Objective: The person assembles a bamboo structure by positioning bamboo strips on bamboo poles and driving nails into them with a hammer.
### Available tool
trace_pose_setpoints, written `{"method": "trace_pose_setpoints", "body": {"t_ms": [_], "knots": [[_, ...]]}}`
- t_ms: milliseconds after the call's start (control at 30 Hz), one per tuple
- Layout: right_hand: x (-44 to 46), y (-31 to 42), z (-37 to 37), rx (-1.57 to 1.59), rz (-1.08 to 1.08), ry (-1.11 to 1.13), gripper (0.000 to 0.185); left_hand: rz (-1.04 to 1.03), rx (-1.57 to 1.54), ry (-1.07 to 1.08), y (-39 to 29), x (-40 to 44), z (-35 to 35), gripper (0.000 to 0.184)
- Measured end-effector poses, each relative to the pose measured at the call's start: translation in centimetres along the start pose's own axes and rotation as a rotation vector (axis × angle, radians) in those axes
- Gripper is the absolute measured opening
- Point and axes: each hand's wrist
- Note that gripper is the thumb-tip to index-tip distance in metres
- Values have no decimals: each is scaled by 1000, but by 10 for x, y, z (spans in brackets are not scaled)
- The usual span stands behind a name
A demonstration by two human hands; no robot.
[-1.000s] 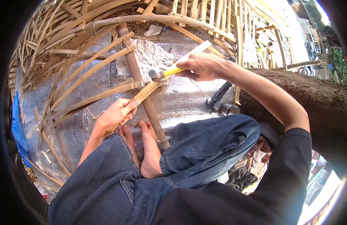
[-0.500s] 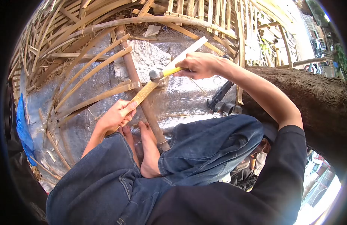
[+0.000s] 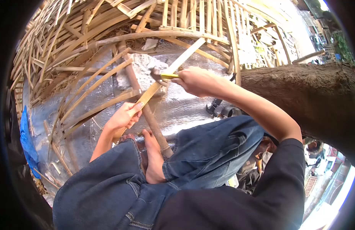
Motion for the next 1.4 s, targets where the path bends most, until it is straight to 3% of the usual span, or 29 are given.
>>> {"method": "trace_pose_setpoints", "body": {"t_ms": [100, 300, 400, 567, 700, 767, 800, 833, 900, 1033, 1100, 1167, 1233, 1400], "knots": [[6, -8, -17, -80, 44, -54, 50, 24, -34, 39, 0, 7, 2, 49], [-9, -11, -57, 133, -45, -167, 39, 69, -79, 30, 12, 11, 4, 50], [-9, -30, -94, 239, 62, -373, 27, 37, -38, 32, 10, 11, 4, 50], [-5, -38, -125, 307, 150, -516, 18, -10, 18, 3, 17, 14, 0, 50], [-10, -27, -110, 361, 80, -491, 24, -110, 95, -44, 12, 6, -2, 54], [-15, -20, -95, 277, -40, -367, 31, -59, 210, -286, 2, -5, -13, 56], [-17, -16, -88, 214, -60, -386, 37, -114, 579, -500, 4, -2, -13, 58], [-19, -13, -85, 217, -61, -386, 37, -113, 581, -498, 4, -5, -18, 58], [-20, -6, -77, 219, -91, -347, 38, -199, 922, -864, 2, -18, -36, 58], [-19, 9, -46, 116, -111, -262, 41, -207, 851, -899, 11, -9, -39, 59], [-7, -6, -29, 8, 56, -189, 43, -234, 882, -898, 13, -10, -31, 59], [7, 0, -5, -112, 39, 21, 42, -255, 911, -900, 17, -11, -21, 58], [20, -13, 2, -264, 186, 42, 40, -298, 929, -845, 18, -11, -10, 59], [28, -50, -23, -155, 322, -5, 29, -308, 875, -803, 24, -4, -7, 60]]}}
Point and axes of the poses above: each hand's wrist, its own x-axis towards the middle knuckle, its own z-axis out of the back of the hand, y = z × x, and after that the axes turned 6 degrees about z, right-handed
